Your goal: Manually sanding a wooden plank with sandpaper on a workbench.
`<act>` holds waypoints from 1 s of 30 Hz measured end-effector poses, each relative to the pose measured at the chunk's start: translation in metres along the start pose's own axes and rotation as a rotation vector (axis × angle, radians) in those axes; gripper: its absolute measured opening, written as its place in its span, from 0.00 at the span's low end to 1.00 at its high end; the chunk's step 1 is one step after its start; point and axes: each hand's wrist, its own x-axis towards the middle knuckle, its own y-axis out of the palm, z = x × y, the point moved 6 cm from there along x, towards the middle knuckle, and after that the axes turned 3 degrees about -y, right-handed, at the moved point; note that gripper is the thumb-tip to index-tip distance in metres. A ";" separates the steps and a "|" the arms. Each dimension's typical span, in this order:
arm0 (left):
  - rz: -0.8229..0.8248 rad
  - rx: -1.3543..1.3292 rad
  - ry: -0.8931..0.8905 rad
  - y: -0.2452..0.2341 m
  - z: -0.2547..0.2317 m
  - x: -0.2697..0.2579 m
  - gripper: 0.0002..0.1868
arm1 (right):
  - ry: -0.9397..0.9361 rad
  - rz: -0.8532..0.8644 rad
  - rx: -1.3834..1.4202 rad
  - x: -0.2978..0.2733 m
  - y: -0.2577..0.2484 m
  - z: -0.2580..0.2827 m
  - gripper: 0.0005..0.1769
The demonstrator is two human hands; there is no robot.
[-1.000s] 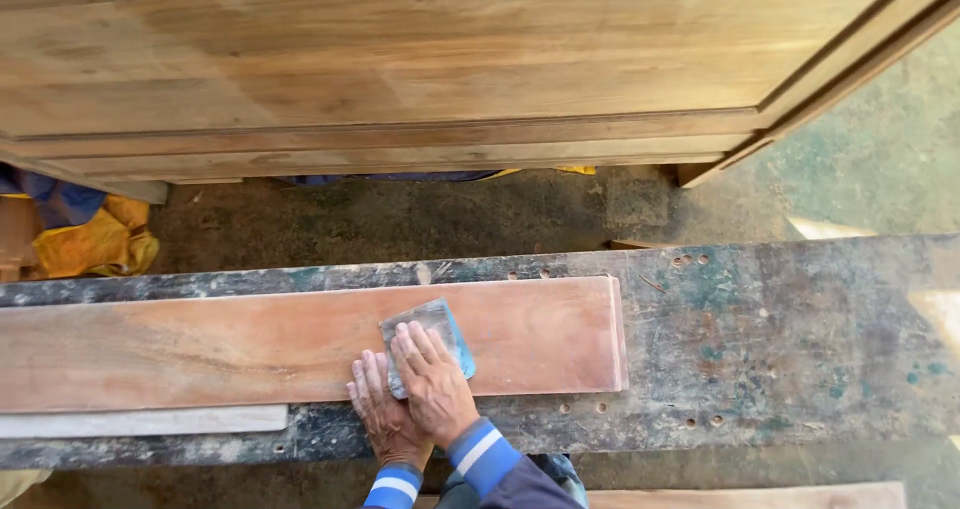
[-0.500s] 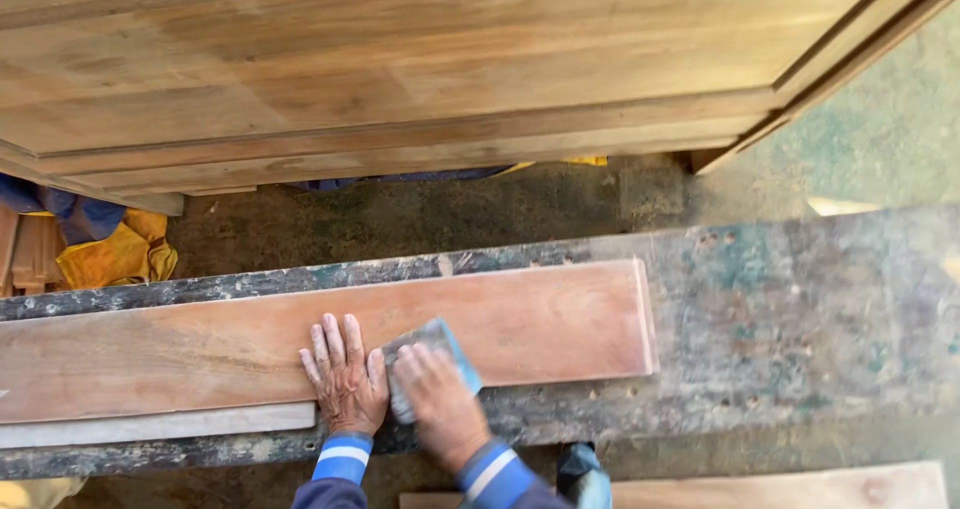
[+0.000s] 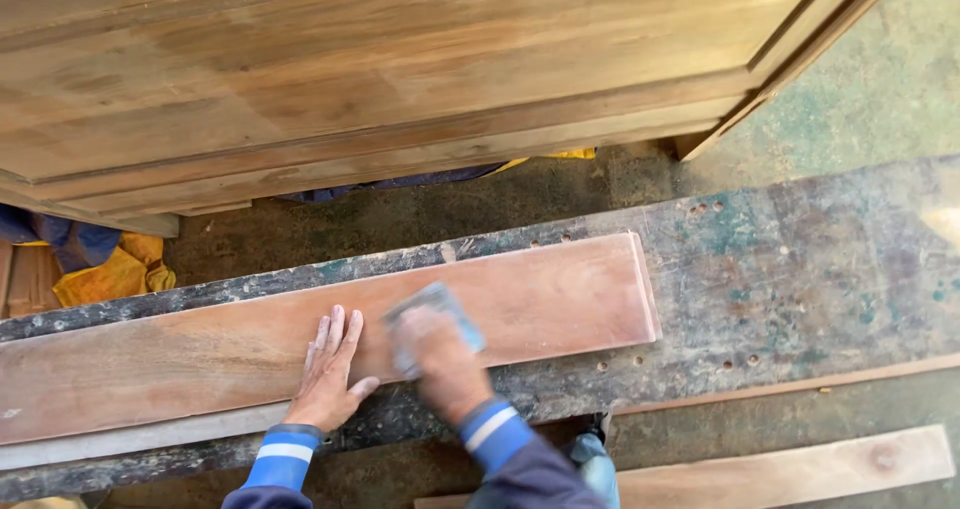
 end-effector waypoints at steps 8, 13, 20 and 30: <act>-0.014 0.016 -0.009 0.000 0.002 -0.001 0.62 | 0.511 -0.325 -0.363 -0.041 -0.083 -0.099 0.31; -0.061 0.076 0.010 -0.003 -0.006 0.004 0.63 | 0.015 -0.024 -0.030 0.005 -0.007 0.032 0.37; -0.163 -0.026 0.034 -0.012 -0.002 -0.004 0.58 | 0.448 -0.327 -0.374 -0.069 -0.099 -0.117 0.31; -0.135 0.057 0.013 -0.017 -0.011 -0.002 0.59 | 0.166 -0.066 -0.077 -0.103 -0.045 -0.025 0.43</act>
